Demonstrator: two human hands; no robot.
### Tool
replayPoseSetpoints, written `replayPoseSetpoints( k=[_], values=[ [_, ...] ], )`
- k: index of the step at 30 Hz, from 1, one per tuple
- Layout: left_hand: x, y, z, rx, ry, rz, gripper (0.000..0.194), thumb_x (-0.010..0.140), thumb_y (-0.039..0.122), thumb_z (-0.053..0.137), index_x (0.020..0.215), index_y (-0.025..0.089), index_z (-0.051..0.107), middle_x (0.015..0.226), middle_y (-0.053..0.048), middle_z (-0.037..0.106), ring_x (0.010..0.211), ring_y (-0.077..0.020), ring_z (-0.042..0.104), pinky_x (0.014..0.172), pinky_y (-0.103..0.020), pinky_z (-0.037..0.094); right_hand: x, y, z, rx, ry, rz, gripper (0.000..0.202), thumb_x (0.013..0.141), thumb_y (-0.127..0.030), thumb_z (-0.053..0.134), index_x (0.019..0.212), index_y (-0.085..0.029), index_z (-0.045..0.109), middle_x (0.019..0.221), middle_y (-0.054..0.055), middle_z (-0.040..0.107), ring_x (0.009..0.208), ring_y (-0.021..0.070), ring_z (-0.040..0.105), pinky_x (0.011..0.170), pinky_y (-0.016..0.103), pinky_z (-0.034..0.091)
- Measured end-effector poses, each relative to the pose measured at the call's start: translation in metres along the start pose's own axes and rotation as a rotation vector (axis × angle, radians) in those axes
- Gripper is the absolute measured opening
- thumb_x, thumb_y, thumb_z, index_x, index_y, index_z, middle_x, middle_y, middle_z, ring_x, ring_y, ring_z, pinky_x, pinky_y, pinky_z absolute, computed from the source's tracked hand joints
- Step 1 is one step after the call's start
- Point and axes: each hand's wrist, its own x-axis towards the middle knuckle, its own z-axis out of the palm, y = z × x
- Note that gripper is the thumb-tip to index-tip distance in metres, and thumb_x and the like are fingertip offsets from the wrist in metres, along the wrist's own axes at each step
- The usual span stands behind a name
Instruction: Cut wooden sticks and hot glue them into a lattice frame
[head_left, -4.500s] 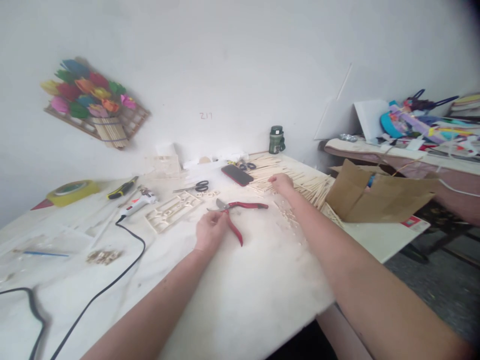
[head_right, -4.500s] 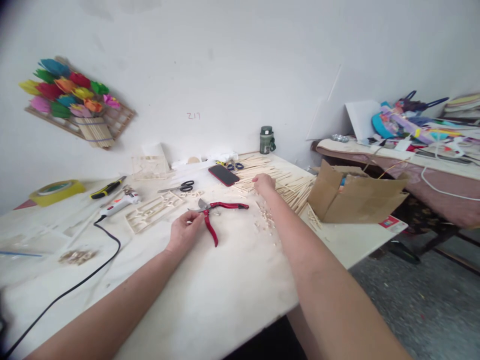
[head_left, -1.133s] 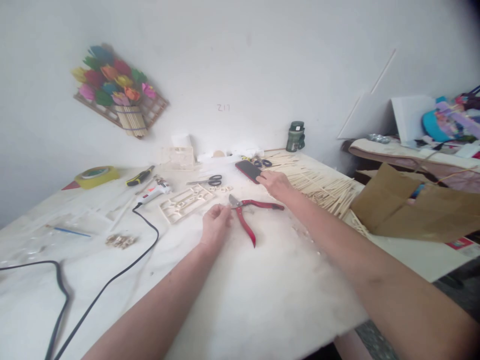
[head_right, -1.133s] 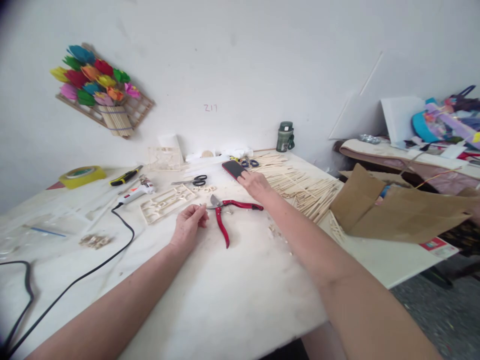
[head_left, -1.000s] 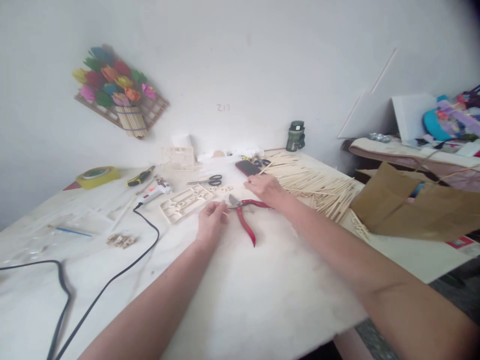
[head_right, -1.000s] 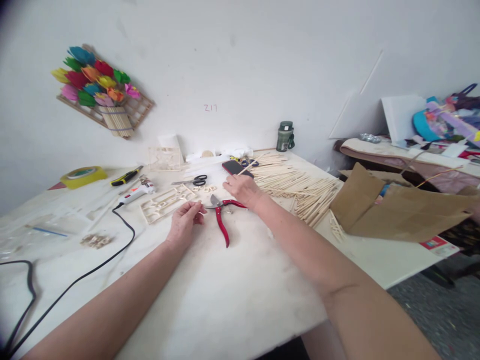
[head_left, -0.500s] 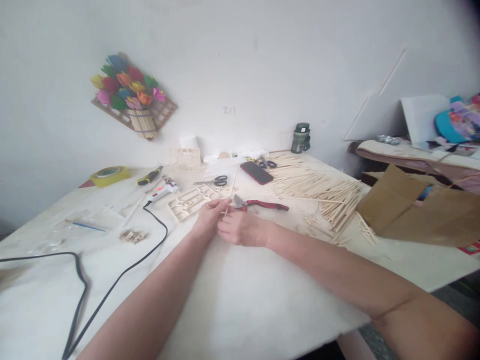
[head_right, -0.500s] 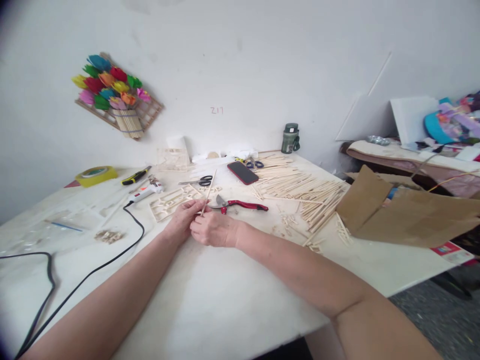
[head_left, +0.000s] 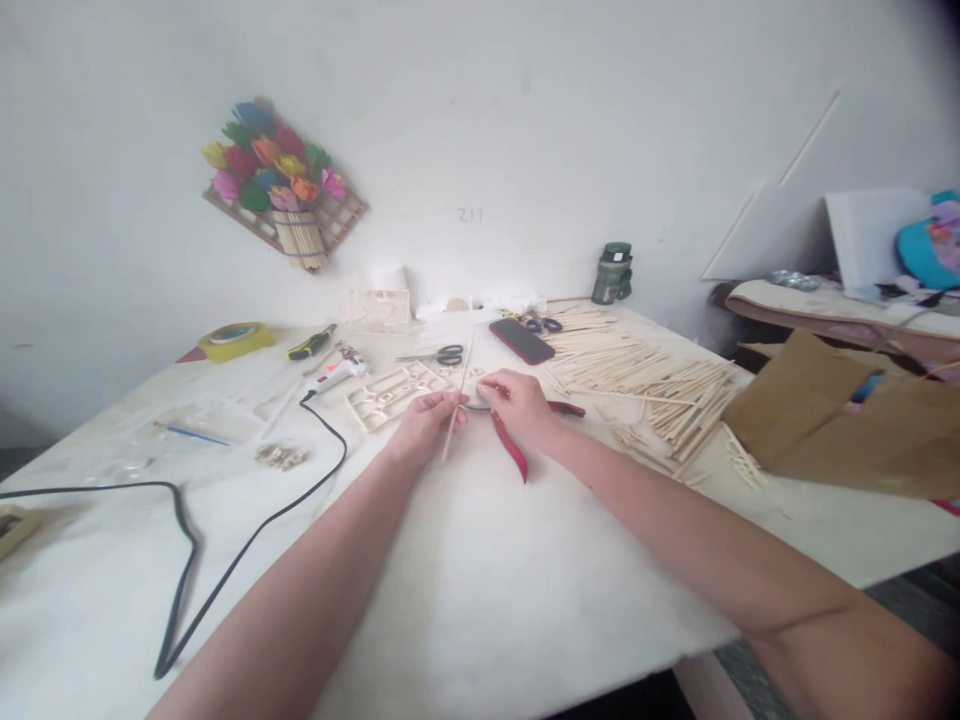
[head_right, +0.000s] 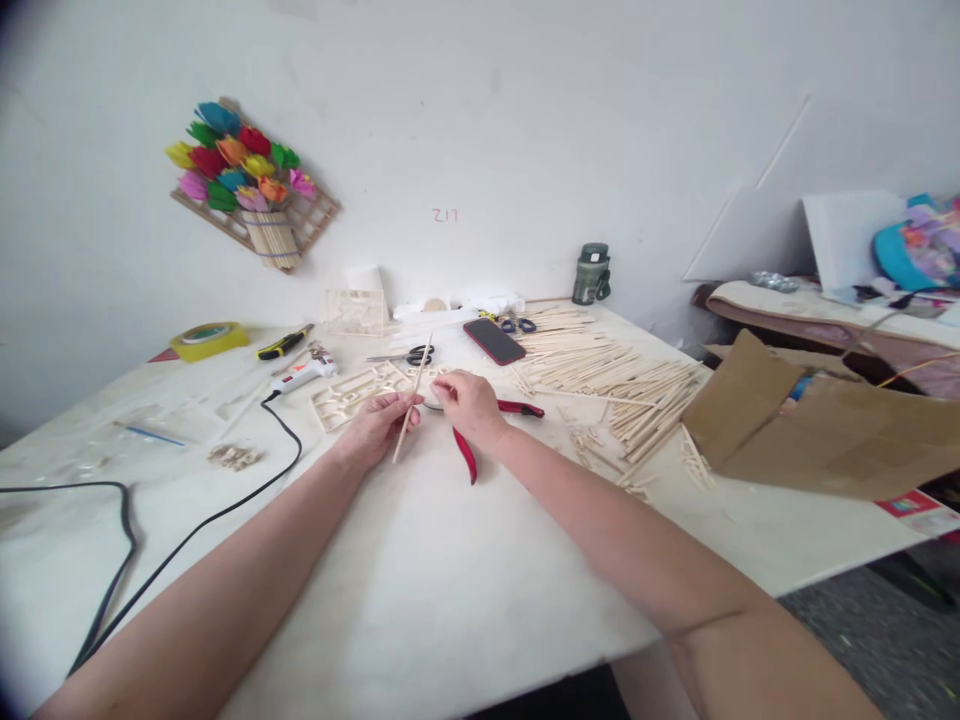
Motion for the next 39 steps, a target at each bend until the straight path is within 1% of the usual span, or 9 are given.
replayPoseSetpoints(
  k=[5,12,15,20,26,30,34,37,39],
  values=[
    [-0.001,-0.001,0.0,0.025,-0.135,-0.043,0.027,0.072,0.037,0.06,0.083,0.013,0.064,0.054,0.0,0.056,0.047,-0.0061,0.045,0.048,-0.018,0.031,0.006,0.003,0.007,0.491,-0.083,0.394,0.028,0.075,-0.043,0.052,0.074,-0.016,0.059,0.048,-0.005,0.049,0.04,0.0078,0.042,0.042,0.021,0.033],
    [-0.002,0.0,0.002,0.046,-0.195,-0.081,0.03,0.076,0.038,0.056,0.085,0.011,0.066,0.048,0.0,0.055,0.044,-0.0063,0.045,0.047,-0.018,0.033,0.008,0.001,0.01,0.793,0.024,0.518,0.027,0.062,-0.038,0.066,0.055,-0.016,0.052,0.042,-0.005,0.047,0.035,0.0057,0.04,0.036,0.02,0.029],
    [-0.002,0.002,0.003,-0.065,-0.142,-0.123,0.031,0.079,0.037,0.053,0.083,0.009,0.065,0.054,-0.005,0.06,0.047,-0.0086,0.051,0.049,-0.019,0.039,0.009,0.0,0.006,0.882,0.075,0.552,0.025,0.06,-0.034,0.068,0.055,-0.015,0.052,0.044,-0.005,0.048,0.037,0.0052,0.041,0.036,0.019,0.029],
    [-0.005,0.008,0.005,-0.406,-0.032,-0.15,0.025,0.077,0.017,0.054,0.101,0.012,0.059,0.082,-0.009,0.068,0.066,-0.0119,0.063,0.066,-0.023,0.049,0.012,-0.005,-0.004,1.063,0.157,0.615,0.021,0.057,-0.028,0.071,0.06,-0.014,0.055,0.05,-0.003,0.054,0.041,0.0054,0.045,0.037,0.018,0.032],
    [-0.007,0.018,0.013,-0.603,-0.028,-0.011,0.043,0.079,0.047,0.047,0.092,0.009,0.062,0.102,-0.015,0.064,0.093,-0.021,0.061,0.082,-0.031,0.049,0.015,-0.009,-0.011,1.171,0.191,0.687,0.013,0.061,-0.021,0.066,0.068,-0.012,0.06,0.058,0.002,0.063,0.046,0.0079,0.052,0.039,0.018,0.036],
    [0.0,0.019,0.023,-0.471,0.192,0.11,0.019,0.076,0.031,0.057,0.081,0.013,0.06,0.082,-0.007,0.068,0.071,-0.0127,0.063,0.07,-0.025,0.05,0.009,-0.004,-0.003,1.222,0.157,0.657,0.013,0.064,-0.024,0.065,0.071,-0.014,0.062,0.065,0.003,0.065,0.048,0.0079,0.053,0.041,0.019,0.038],
    [0.005,0.024,0.021,-0.461,0.433,0.189,0.011,0.078,0.02,0.052,0.072,0.012,0.056,0.067,-0.003,0.063,0.061,-0.0084,0.06,0.064,-0.021,0.049,-0.004,-0.007,0.008,1.029,-0.018,0.477,0.024,0.068,-0.03,0.063,0.087,-0.016,0.065,0.068,0.001,0.065,0.048,0.0083,0.052,0.045,0.021,0.039],
    [0.007,0.03,0.011,-0.536,0.53,0.145,0.015,0.079,0.013,0.043,0.066,0.014,0.049,0.062,-0.003,0.06,0.062,-0.0107,0.06,0.063,-0.023,0.049,-0.01,-0.011,0.005,0.519,-0.266,0.229,0.032,0.073,-0.027,0.057,0.104,-0.021,0.063,0.079,0.002,0.068,0.056,0.011,0.056,0.054,0.024,0.043],
    [0.006,0.032,0.003,-0.534,0.528,0.097,0.015,0.079,0.013,0.04,0.065,0.015,0.046,0.05,0.002,0.05,0.047,-0.0077,0.052,0.048,-0.018,0.043,-0.01,-0.01,-0.005,0.08,-0.28,0.064,0.032,0.077,-0.023,0.05,0.106,-0.024,0.062,0.093,0.003,0.068,0.074,0.0138,0.061,0.067,0.026,0.044]
  ],
)
